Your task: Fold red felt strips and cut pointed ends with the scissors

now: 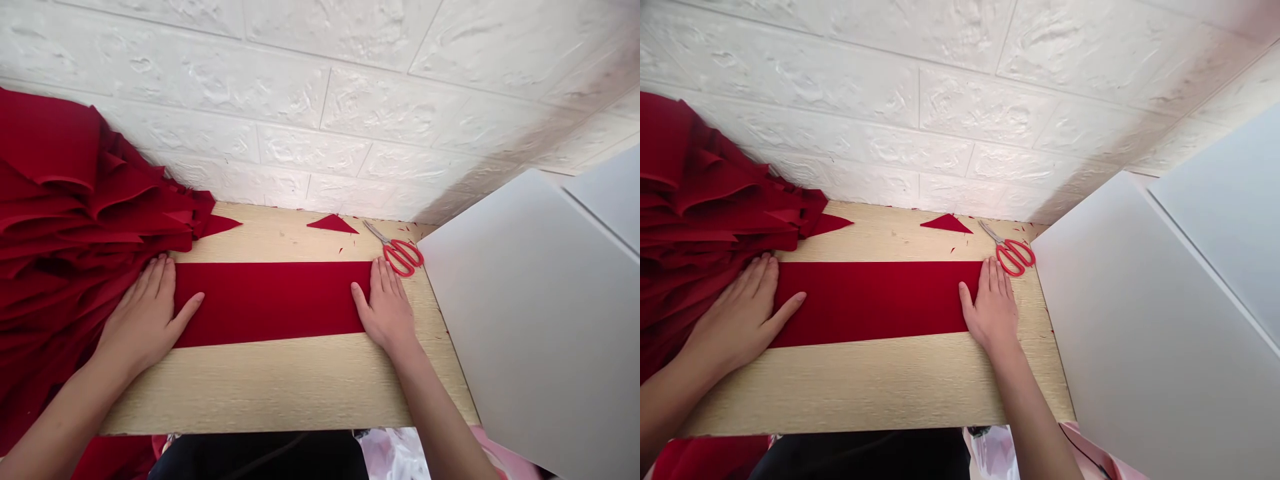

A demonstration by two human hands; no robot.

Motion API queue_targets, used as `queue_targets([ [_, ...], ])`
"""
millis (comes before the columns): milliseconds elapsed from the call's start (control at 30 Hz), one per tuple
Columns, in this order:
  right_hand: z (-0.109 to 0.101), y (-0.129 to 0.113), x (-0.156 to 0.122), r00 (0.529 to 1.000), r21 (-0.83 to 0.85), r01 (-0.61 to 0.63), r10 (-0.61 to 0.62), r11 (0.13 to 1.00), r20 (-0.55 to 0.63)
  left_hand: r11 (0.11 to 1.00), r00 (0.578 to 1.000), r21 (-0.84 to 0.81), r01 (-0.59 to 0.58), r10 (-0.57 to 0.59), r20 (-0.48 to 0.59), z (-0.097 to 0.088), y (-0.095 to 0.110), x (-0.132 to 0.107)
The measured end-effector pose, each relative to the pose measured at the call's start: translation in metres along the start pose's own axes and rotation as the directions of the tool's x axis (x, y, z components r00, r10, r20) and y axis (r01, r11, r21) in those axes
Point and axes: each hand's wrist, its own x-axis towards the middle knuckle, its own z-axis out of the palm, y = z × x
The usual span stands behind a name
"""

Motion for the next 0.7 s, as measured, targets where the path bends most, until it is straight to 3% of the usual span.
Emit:
queue_targets([
  [333,-0.001,0.001,0.0,1.0,-0.008,0.029,-0.029,1.0,-0.004,0.999,1.0,-0.041,-0.022,0.021,-0.022,-0.001,0.0,-0.001],
  [467,0.002,0.003,0.0,0.999,0.013,0.039,-0.039,0.999,-0.03,0.996,0.993,-0.091,-0.021,0.01,-0.119,-0.006,0.004,-0.006],
  [567,0.002,0.002,0.001,1.0,-0.009,0.026,-0.026,1.0,-0.014,0.985,0.957,0.006,-0.171,0.167,-0.235,-0.014,0.01,-0.012],
  [700,0.0,0.0,0.002,0.999,-0.021,0.038,-0.038,0.999,-0.01,0.903,0.848,0.143,-0.405,0.43,-0.309,-0.026,0.039,-0.006],
])
